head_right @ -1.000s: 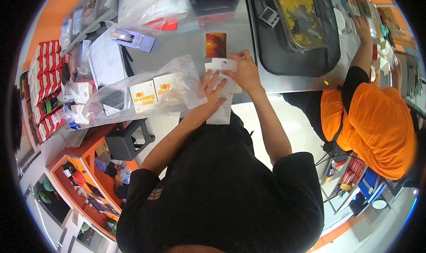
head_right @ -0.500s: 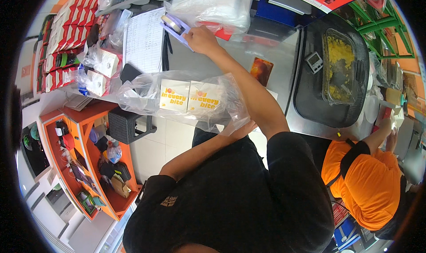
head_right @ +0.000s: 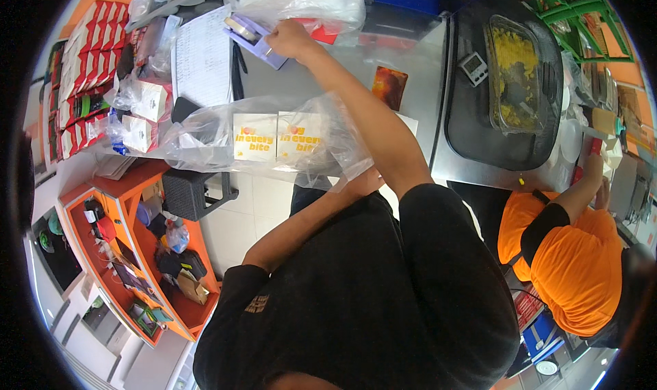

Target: The person packs small white boxes and a card into a clear plastic bag, seals it, and hands it to a customer. The person then writes on a receipt, places it into a food box, and closes the box.

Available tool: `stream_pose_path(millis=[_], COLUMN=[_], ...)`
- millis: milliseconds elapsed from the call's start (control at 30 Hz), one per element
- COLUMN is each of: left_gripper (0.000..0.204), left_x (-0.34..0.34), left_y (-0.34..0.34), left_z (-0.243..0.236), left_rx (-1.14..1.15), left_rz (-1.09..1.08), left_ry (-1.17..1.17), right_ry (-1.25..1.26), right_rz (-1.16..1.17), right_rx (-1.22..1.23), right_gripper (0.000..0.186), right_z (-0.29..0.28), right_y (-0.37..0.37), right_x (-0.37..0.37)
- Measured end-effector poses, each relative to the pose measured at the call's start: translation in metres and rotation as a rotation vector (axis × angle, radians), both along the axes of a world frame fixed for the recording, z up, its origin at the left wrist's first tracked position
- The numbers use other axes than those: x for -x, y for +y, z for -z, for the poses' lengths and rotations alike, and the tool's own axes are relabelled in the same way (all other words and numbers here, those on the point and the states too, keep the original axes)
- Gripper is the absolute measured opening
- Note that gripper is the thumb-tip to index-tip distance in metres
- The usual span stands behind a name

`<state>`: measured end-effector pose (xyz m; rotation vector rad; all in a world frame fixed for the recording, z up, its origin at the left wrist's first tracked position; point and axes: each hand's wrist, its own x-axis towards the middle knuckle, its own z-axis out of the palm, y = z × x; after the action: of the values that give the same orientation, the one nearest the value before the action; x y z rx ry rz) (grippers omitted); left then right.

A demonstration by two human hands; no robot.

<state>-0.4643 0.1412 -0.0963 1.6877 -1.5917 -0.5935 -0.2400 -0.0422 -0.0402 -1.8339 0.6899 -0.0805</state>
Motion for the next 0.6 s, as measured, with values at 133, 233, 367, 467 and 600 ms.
stream_pose_path(millis=[133,233,367,467,600], left_gripper=[0.042,0.041,0.04,0.057,0.055], left_x=[0.007,0.015,0.014,0.002,-0.001], left_y=[0.005,0.012,0.021,-0.007,-0.014], left_z=[0.018,0.033,0.053,-0.025,-0.053], left_rx=[0.012,0.013,0.029,-0.052,-0.103], left_rz=[0.06,0.084,0.1,-0.023,-0.024], left_ry=[-0.481,-0.381,-0.381,-0.113,-0.189], right_ry=[-0.321,-0.446,-0.287,-0.288,-0.07], right_rz=[-0.033,0.014,-0.066,-0.122,0.031], right_rx=[-0.173,-0.117,0.465,0.176,-0.267], right_gripper=[0.021,0.019,0.021,0.023,0.028], right_z=[0.029,0.07,0.076,0.026,-0.019], right_y=[0.013,0.011,0.014,-0.006,-0.046], right_x=[0.038,0.035,0.039,0.08,0.222])
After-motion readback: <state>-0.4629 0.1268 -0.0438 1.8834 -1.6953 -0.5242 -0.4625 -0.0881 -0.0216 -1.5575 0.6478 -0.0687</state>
